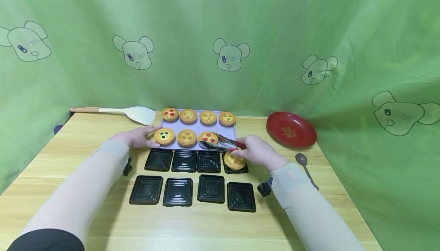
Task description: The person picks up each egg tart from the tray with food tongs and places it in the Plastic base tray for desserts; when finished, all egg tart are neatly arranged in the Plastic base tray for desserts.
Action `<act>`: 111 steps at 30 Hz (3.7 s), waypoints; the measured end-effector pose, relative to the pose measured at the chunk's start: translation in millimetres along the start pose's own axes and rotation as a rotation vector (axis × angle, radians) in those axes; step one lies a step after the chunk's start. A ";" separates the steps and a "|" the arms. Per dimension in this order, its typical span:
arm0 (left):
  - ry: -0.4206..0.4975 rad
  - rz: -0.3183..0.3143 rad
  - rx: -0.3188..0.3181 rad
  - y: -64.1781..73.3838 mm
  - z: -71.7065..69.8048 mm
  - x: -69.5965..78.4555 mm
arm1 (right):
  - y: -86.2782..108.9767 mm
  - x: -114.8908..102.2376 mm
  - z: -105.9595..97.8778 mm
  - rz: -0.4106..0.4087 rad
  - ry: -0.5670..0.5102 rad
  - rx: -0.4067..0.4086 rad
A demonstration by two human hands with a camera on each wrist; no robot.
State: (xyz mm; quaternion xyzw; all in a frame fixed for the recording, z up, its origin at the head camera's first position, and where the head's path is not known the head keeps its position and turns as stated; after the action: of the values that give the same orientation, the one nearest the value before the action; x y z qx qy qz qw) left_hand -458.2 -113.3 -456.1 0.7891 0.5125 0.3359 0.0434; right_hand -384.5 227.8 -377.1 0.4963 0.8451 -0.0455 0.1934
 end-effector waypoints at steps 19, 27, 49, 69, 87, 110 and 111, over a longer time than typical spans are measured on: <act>-0.020 0.009 0.010 4.2 -3.1 4.2 | 43.6 -15.1 -13.0 -0.004 -0.055 -0.086; -0.015 0.006 0.006 6.5 -3.0 4.7 | 52.6 -22.8 -8.7 -0.004 -0.016 -0.129; -0.029 0.011 0.011 5.2 -2.9 3.7 | 51.8 -26.5 -14.9 0.010 0.019 -0.134; -0.012 0.013 0.024 7.9 -4.5 4.6 | -19.6 -60.0 -16.9 0.031 0.045 -0.068; 0.006 0.023 0.037 8.7 -4.0 6.5 | -45.9 -64.4 6.4 0.044 0.091 -0.041; 0.005 0.010 0.033 7.3 -1.8 4.8 | -28.9 -63.6 -4.4 0.060 0.004 -0.051; 0.005 0.013 0.034 6.9 -1.9 4.5 | -26.5 -64.8 -6.6 0.056 0.003 -0.052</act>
State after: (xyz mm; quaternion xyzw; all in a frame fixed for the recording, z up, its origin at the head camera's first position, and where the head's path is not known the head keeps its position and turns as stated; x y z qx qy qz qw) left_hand -452.8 -113.3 -449.6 0.7923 0.5129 0.3294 0.0266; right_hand -381.0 163.0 -350.0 0.5148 0.8319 -0.0173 0.2064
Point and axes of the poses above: each hand's wrist, its own y-axis away from the middle knuckle, its own z-axis out of the palm, x = y × z, the point moved 10 cm from there along -y, towards the middle knuckle, and after that the axes turned 8 degrees about -x, right-handed, at the moved point
